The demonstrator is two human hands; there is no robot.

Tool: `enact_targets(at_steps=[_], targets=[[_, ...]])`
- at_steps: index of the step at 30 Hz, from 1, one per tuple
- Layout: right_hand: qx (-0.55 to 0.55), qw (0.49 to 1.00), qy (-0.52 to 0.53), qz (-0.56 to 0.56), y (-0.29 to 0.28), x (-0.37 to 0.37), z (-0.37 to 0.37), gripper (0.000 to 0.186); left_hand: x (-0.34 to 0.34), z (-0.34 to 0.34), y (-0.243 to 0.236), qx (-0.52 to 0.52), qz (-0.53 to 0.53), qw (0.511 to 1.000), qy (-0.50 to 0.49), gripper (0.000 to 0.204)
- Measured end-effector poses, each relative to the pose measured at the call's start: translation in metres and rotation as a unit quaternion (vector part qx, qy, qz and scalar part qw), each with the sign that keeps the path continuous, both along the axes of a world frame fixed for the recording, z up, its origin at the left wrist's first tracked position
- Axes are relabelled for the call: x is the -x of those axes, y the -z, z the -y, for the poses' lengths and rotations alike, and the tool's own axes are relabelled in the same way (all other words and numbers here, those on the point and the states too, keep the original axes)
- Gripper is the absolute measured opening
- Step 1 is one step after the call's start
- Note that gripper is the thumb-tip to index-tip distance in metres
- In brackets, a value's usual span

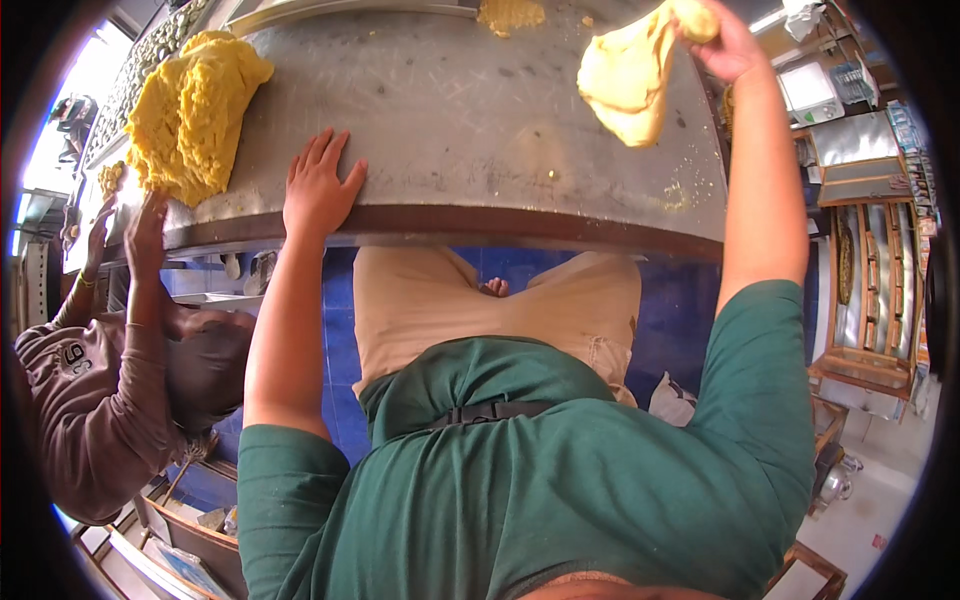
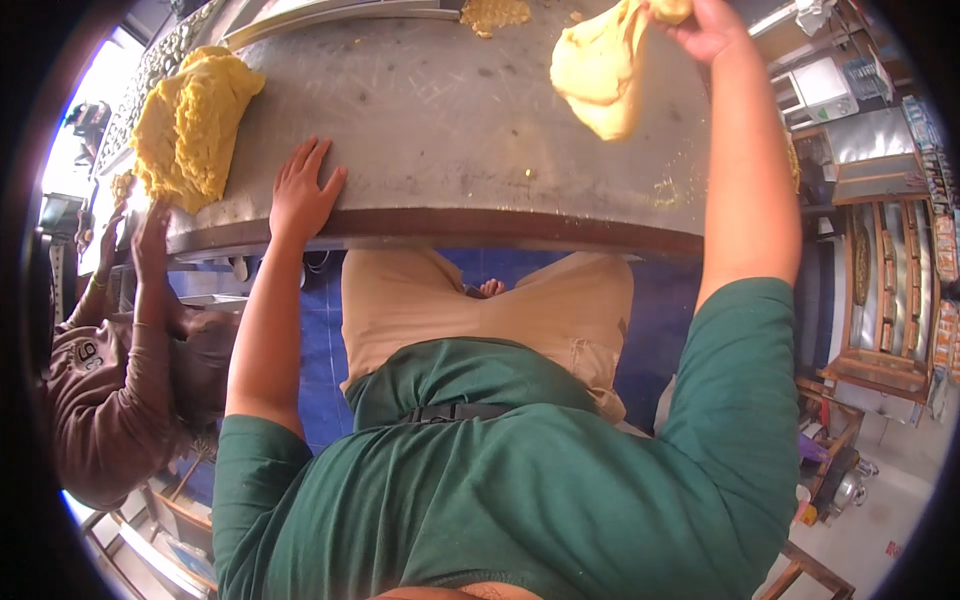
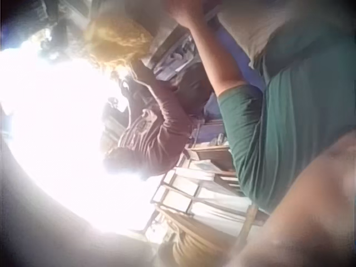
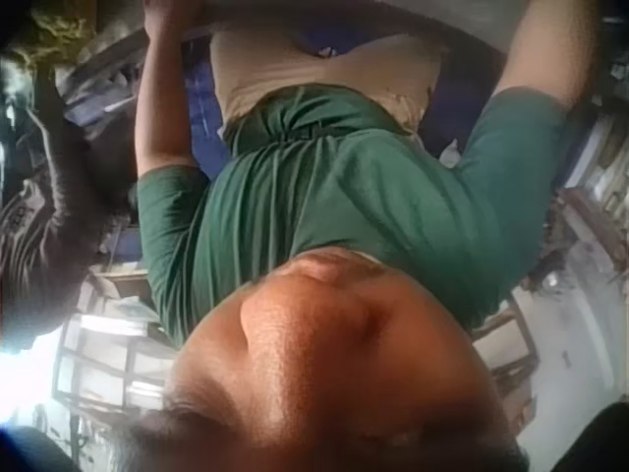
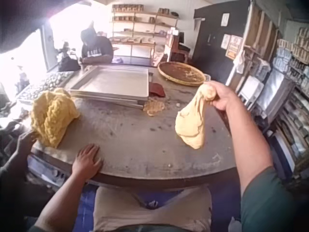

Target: The person rolls a piece of dough into a long strand and then uses their hands to shape and pinch the dough into smaller decorative pieces on a metal table.

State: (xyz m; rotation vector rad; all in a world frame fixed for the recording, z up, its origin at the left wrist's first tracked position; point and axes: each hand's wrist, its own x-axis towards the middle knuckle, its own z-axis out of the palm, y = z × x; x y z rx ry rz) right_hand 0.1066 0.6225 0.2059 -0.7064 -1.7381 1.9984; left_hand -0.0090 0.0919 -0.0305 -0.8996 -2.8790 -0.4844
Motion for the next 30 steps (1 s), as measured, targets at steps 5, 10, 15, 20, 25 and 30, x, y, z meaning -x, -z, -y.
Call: enact_targets(at_steps=[5, 10, 15, 20, 25, 30], targets=[[-0.176, 0.984, -0.015, -0.028, -0.053, -0.007, -0.017, 0.024, -0.002, -0.001, -0.012, 0.014, 0.012, 1.0, 0.004, 0.058], [-0.447, 0.818, -0.021, 0.361, 0.027, -0.028, -0.007, 0.046, -0.006, -0.002, -0.014, 0.001, 0.023, 1.0, -0.006, 0.054], [-0.527, 0.648, 0.174, 0.521, 0.204, -0.009, -0.008, 0.06, -0.003, -0.007, -0.018, -0.001, 0.028, 1.0, -0.005, 0.054], [-0.477, 0.639, 0.03, 0.603, 0.182, -0.01, -0.025, 0.053, -0.002, -0.009, -0.022, -0.018, 0.027, 0.999, -0.01, 0.054], [-0.527, 0.583, -0.094, 0.612, 0.164, -0.014, -0.054, 0.045, -0.002, -0.011, -0.021, -0.028, 0.023, 0.999, -0.019, 0.053], [-0.43, 0.669, -0.189, 0.575, 0.172, -0.057, -0.013, 0.047, -0.006, -0.004, -0.019, -0.033, 0.022, 0.999, -0.031, 0.055]])
